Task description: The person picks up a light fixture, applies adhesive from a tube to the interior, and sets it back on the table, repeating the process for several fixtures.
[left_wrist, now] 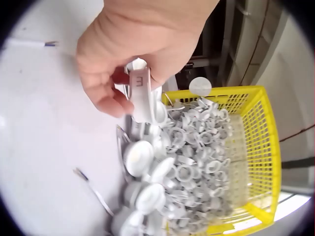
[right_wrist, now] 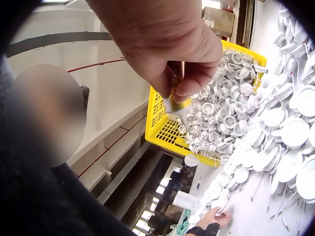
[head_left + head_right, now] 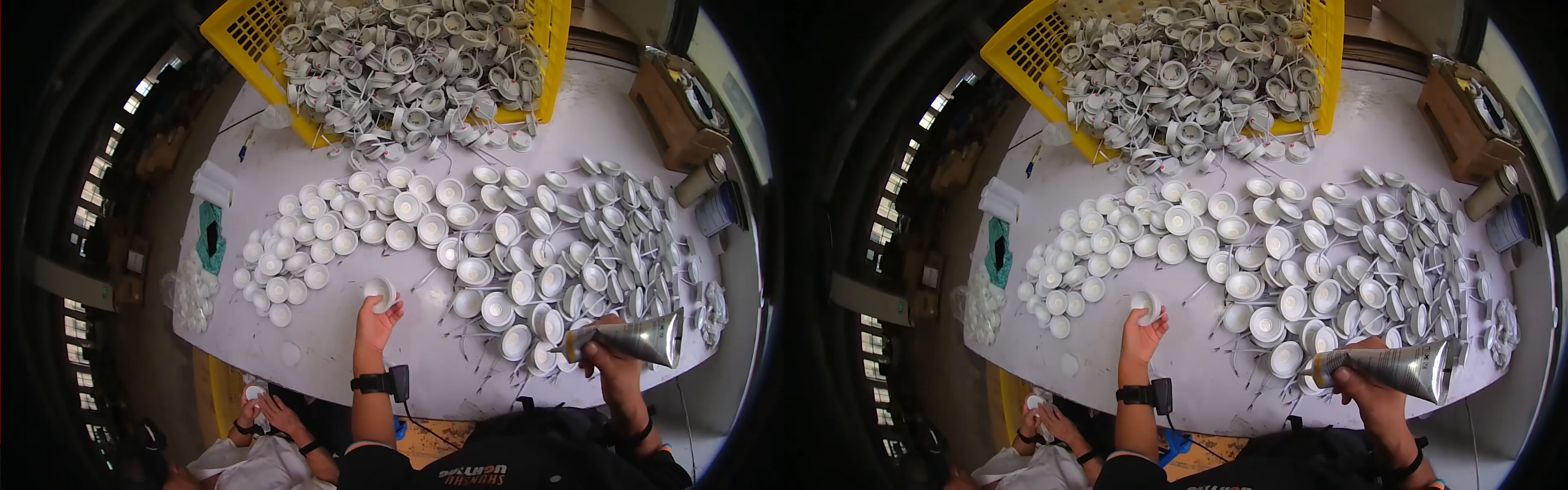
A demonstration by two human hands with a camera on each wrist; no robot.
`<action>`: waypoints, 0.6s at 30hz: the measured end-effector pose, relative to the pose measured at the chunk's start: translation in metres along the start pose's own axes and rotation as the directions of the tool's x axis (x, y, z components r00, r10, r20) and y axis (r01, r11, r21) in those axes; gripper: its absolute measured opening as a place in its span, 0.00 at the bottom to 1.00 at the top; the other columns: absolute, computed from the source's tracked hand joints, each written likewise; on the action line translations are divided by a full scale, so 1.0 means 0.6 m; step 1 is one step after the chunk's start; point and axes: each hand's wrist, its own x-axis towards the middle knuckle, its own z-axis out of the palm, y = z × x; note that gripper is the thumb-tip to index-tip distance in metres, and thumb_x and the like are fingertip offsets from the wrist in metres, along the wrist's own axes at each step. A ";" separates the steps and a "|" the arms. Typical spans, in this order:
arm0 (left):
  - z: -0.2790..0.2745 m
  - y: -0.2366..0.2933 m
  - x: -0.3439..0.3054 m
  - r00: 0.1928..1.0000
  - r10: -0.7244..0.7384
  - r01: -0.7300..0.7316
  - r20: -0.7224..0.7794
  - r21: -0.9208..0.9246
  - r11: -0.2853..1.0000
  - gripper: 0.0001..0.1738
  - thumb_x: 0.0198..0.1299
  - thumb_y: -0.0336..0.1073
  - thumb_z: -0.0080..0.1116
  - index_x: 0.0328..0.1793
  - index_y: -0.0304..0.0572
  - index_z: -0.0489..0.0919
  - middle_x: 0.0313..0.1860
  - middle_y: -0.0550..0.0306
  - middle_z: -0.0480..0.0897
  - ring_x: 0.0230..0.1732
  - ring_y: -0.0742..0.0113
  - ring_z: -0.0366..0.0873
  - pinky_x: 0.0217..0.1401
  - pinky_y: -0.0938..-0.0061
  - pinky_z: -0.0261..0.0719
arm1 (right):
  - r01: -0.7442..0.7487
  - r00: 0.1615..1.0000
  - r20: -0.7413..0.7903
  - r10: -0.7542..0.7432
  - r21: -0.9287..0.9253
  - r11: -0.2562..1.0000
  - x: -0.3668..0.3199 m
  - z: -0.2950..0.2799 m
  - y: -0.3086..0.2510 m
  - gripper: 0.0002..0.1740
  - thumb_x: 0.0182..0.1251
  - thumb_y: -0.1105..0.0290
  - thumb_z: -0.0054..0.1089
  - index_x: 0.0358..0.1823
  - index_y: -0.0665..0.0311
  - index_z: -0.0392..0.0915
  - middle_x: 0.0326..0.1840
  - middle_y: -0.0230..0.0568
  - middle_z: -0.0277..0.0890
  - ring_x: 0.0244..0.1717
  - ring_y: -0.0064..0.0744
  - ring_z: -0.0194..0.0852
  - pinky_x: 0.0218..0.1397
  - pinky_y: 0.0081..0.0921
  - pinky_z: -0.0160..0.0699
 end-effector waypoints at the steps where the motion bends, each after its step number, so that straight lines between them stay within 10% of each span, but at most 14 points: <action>1: 0.028 -0.009 -0.037 0.998 0.002 -0.003 0.068 0.019 1.000 0.18 0.48 0.35 0.43 0.45 0.33 0.65 0.37 0.44 0.74 0.32 0.62 0.74 0.29 0.73 0.74 | 0.013 1.000 0.023 -0.014 0.039 0.999 -0.007 -0.006 -0.002 0.13 0.49 0.69 0.57 0.32 0.67 0.65 0.20 0.37 0.66 0.15 0.20 0.63 0.14 0.14 0.60; 7: 0.153 -0.086 -0.207 0.902 -0.006 -0.032 0.431 0.079 0.996 0.26 0.50 0.37 0.42 0.57 0.38 0.59 0.47 0.39 0.70 0.41 0.56 0.73 0.33 0.71 0.74 | 0.088 0.994 0.057 -0.095 0.116 0.989 -0.054 -0.046 -0.021 0.18 0.47 0.64 0.60 0.34 0.69 0.66 0.21 0.38 0.65 0.16 0.23 0.65 0.12 0.14 0.61; 12: 0.231 -0.130 -0.292 0.736 -0.116 0.253 0.667 -0.112 0.961 0.34 0.57 0.52 0.35 0.65 0.42 0.47 0.55 0.37 0.63 0.56 0.52 0.62 0.45 0.61 0.69 | 0.143 0.987 0.072 -0.143 0.015 0.990 -0.081 -0.077 -0.037 0.17 0.47 0.63 0.61 0.33 0.67 0.69 0.28 0.38 0.65 0.21 0.23 0.66 0.18 0.17 0.65; 14: 0.249 -0.146 -0.314 0.731 -0.164 0.275 0.662 -0.065 0.959 0.34 0.57 0.52 0.33 0.65 0.41 0.47 0.55 0.40 0.63 0.56 0.53 0.62 0.46 0.61 0.68 | 0.444 0.893 0.193 -0.406 -0.240 0.863 -0.079 -0.086 -0.035 0.14 0.46 0.65 0.61 0.32 0.65 0.72 0.29 0.37 0.68 0.28 0.25 0.67 0.29 0.23 0.67; 18: 0.267 -0.171 -0.348 0.683 -0.242 0.365 0.690 -0.035 0.930 0.33 0.58 0.52 0.32 0.65 0.39 0.46 0.58 0.46 0.60 0.56 0.51 0.62 0.48 0.56 0.68 | 0.596 0.803 0.340 -0.489 -0.451 0.665 -0.083 -0.089 -0.062 0.11 0.42 0.68 0.63 0.28 0.63 0.76 0.29 0.34 0.73 0.31 0.31 0.66 0.35 0.26 0.65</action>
